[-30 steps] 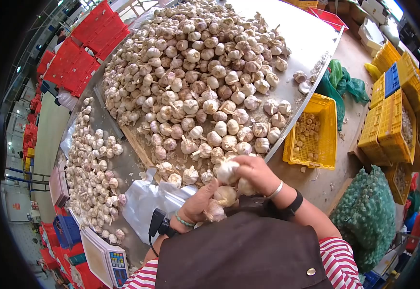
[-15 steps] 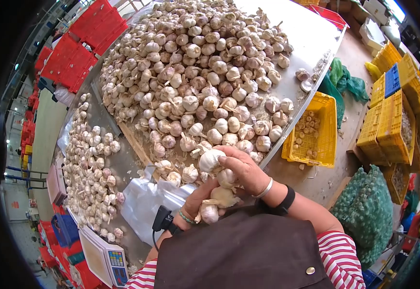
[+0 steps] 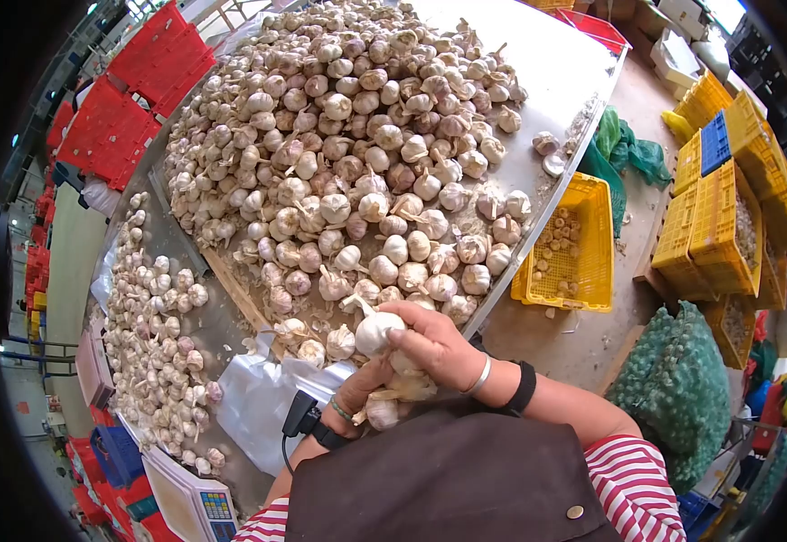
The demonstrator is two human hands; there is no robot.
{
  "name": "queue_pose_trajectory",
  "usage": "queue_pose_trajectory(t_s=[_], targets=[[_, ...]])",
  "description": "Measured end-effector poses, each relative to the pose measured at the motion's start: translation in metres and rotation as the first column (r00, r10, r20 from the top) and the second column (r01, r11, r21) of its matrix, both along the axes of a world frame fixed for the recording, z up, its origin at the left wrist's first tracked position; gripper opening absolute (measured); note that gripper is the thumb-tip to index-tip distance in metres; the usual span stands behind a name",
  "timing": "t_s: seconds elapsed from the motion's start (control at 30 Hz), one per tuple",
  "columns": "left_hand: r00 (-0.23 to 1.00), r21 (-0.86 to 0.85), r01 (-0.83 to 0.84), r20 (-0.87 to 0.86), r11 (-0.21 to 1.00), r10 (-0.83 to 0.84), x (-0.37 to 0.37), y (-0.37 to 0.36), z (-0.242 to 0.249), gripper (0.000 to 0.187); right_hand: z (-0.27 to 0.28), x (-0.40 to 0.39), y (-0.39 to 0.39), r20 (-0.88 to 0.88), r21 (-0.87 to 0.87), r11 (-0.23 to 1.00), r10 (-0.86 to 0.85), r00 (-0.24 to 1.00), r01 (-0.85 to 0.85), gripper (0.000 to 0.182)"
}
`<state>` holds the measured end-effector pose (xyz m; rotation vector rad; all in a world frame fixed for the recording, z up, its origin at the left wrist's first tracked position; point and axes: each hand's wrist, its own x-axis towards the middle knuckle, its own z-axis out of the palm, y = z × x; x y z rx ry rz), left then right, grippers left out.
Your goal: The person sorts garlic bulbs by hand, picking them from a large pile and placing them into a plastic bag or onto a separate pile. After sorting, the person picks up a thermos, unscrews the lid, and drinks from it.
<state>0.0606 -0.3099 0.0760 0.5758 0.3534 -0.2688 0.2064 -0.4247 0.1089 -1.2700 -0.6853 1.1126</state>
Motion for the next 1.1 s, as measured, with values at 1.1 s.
queue_pose_trajectory(t_s=[1.1], targets=[[0.974,0.660,0.217,-0.191,-0.720,0.119,0.101,0.106,-0.049,0.038,-0.049,0.114,0.022,0.559,-0.828,0.560,0.828,-0.045,0.011,0.013]])
